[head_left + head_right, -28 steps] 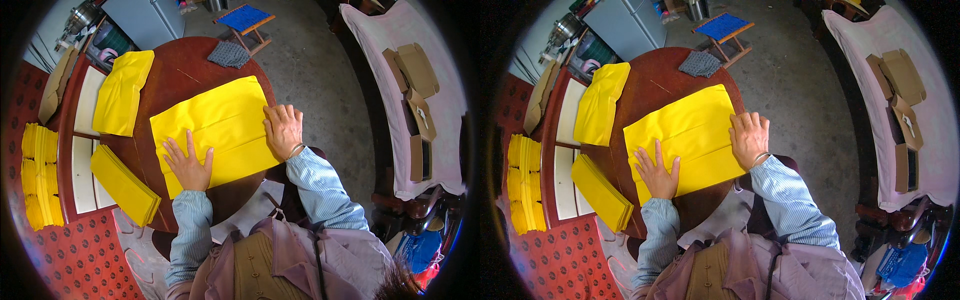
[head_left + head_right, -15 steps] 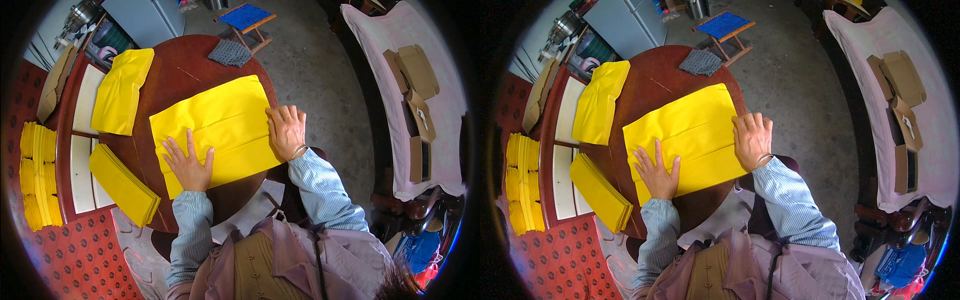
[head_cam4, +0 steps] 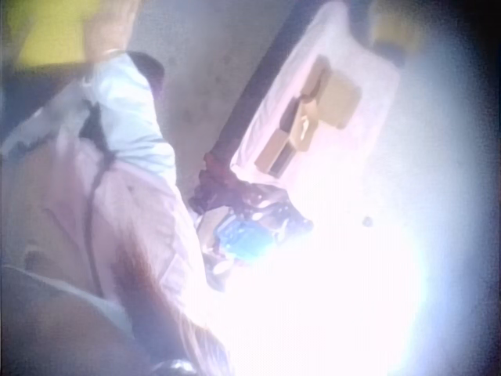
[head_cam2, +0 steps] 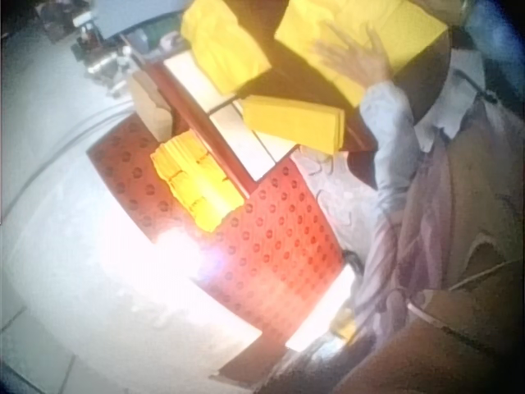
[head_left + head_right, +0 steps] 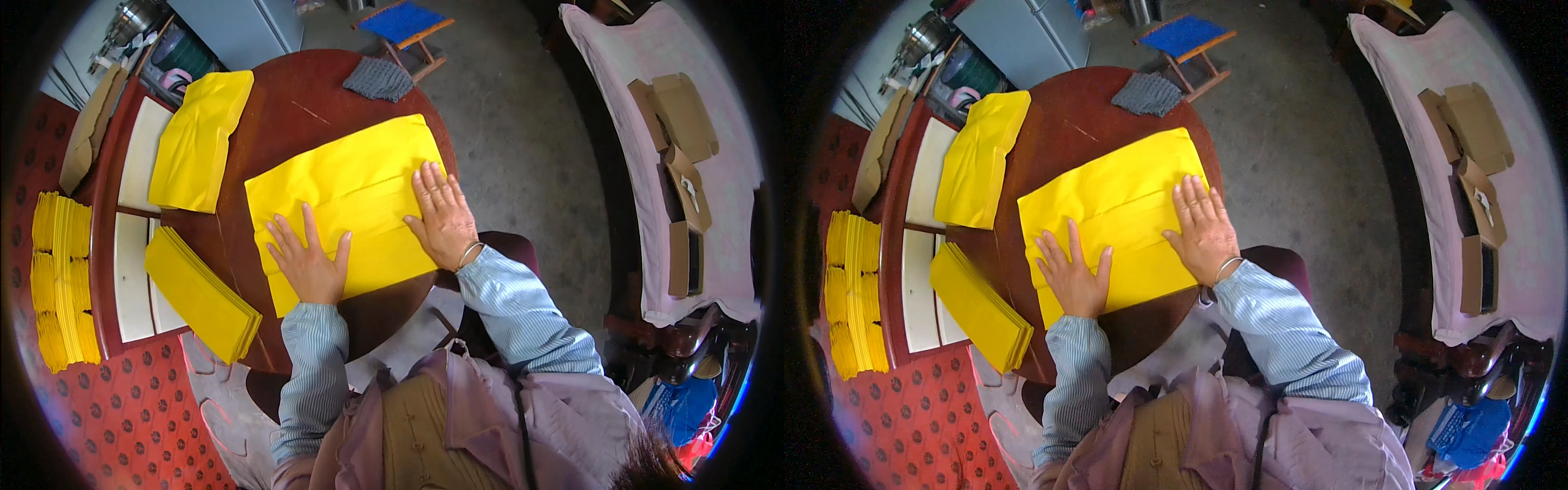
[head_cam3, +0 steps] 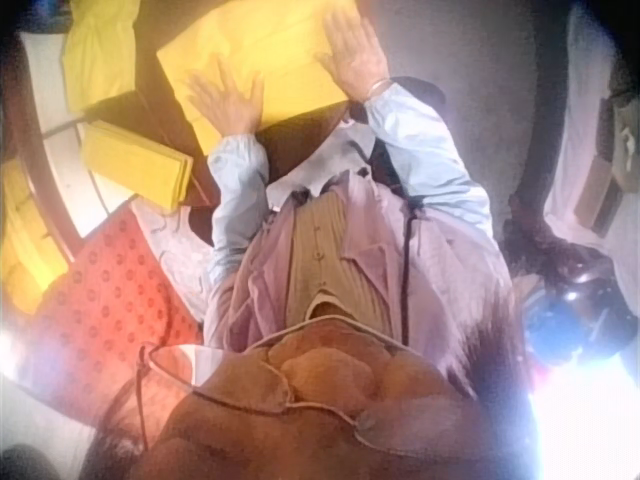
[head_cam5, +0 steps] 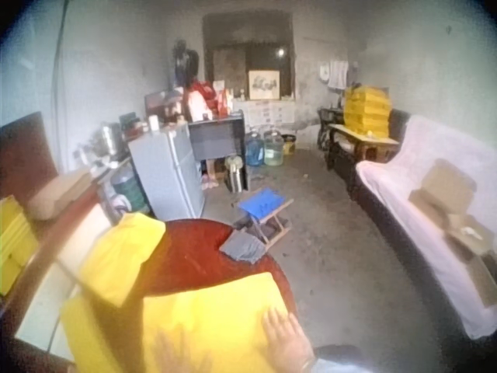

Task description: The person folds yellow fabric pieces on a round table, aligning edges and pressing creases. The person stacks the folded pieces and repeats the folding process on another piece.

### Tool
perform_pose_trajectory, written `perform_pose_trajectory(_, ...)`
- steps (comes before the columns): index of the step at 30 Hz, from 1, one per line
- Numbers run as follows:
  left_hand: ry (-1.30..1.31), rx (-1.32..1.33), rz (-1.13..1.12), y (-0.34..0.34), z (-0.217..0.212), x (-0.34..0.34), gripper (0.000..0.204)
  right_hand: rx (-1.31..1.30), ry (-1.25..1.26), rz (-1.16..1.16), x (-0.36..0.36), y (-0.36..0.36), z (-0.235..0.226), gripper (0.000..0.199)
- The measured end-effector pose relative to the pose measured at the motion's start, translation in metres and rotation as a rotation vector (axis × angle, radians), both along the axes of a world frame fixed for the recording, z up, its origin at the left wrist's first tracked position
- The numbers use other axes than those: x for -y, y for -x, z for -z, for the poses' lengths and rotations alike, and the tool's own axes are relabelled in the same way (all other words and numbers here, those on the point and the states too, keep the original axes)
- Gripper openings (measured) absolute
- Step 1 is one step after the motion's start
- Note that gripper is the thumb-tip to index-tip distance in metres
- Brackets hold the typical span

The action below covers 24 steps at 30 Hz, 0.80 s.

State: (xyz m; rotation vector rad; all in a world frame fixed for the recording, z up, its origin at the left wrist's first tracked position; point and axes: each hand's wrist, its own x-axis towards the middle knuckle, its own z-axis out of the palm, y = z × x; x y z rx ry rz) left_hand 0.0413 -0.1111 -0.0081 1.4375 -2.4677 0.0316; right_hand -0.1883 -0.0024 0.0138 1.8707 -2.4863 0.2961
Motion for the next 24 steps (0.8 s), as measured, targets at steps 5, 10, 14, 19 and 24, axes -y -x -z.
perform_pose_trajectory(5,0.028,0.029,-0.077,-0.018,0.008,0.01,0.104,0.043,-0.016,0.044,-0.01,0.009,0.016,0.08)
perform_pose_trajectory(10,0.002,0.06,-0.09,-0.022,0.014,0.017,0.104,0.111,-0.082,-0.065,-0.007,0.031,0.011,0.077)
perform_pose_trajectory(14,0.024,0.064,-0.081,-0.027,0.018,0.023,0.105,0.621,0.116,-0.185,-0.015,0.068,-0.004,0.05)
perform_pose_trajectory(19,-0.018,0.098,-0.086,-0.033,0.02,0.034,0.104,1.022,0.36,0.124,-0.083,0.043,0.004,0.039)
perform_pose_trajectory(24,0.074,0.189,-0.098,-0.013,-0.028,0.014,0.089,1.291,0.536,0.308,-0.119,0.005,0.019,0.033)
